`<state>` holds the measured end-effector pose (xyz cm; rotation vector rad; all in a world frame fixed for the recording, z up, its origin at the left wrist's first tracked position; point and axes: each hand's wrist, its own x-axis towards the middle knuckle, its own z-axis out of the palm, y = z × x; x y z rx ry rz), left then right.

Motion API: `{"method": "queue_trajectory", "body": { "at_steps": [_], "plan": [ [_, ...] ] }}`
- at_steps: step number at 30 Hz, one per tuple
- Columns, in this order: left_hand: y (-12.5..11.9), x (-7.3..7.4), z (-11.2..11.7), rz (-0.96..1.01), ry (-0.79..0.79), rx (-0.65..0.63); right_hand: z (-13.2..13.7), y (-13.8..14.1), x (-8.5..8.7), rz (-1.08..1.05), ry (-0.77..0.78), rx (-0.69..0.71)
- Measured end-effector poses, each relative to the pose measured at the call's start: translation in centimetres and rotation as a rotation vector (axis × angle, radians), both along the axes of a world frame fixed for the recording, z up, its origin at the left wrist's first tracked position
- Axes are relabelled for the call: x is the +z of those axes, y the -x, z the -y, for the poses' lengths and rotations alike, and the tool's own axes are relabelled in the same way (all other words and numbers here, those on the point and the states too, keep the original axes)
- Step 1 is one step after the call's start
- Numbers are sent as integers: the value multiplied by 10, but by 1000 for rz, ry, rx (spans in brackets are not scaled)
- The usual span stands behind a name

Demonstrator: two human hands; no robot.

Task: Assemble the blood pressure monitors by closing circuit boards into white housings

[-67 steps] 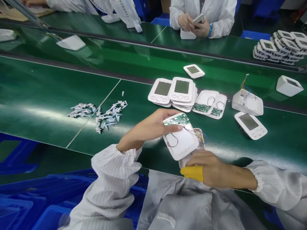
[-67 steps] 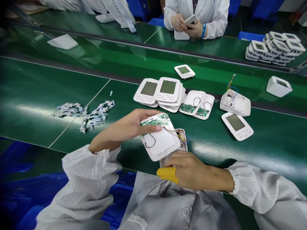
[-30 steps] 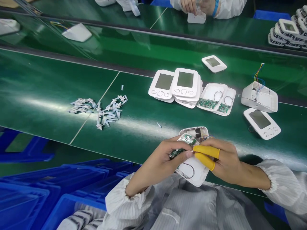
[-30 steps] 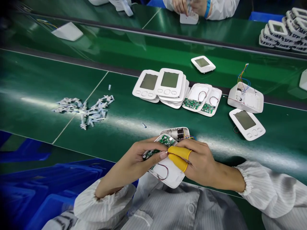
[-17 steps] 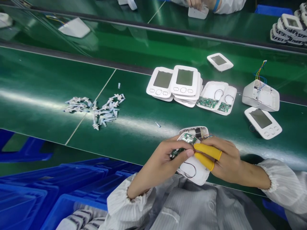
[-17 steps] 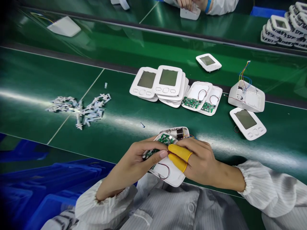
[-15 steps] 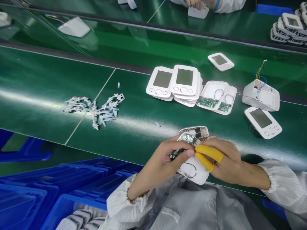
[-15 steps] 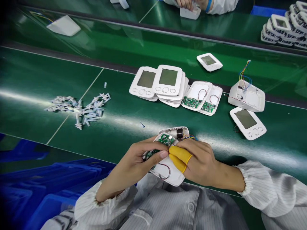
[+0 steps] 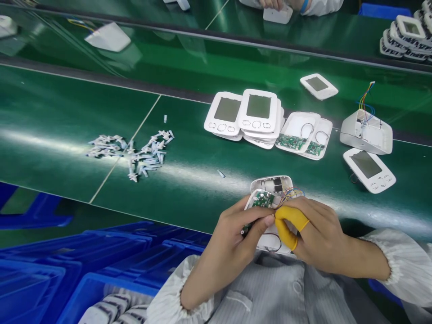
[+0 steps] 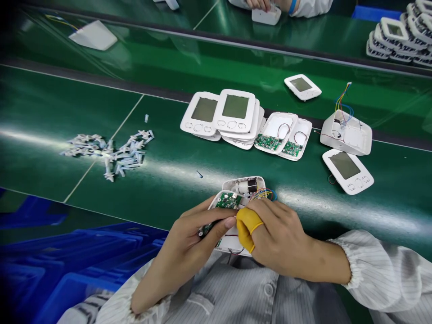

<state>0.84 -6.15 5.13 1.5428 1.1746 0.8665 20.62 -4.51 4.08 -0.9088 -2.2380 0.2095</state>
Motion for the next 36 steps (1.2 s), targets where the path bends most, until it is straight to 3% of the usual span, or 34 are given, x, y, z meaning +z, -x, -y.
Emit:
{"method": "queue_trajectory", "body": {
  "at_steps": [5,14,20,36],
  "plan": [
    [-1,-3,5,25,53,43,-1,1,-1,-133,145,5],
    [-7,-11,16,81,138,168,10,5,-12,-166,229,-36],
    [-13,-11,16,166,214,251,10,5,-12,-193,249,-45],
    [-22,-16,25,163,182,329,12,6,-15,-256,249,-48]
  ]
}}
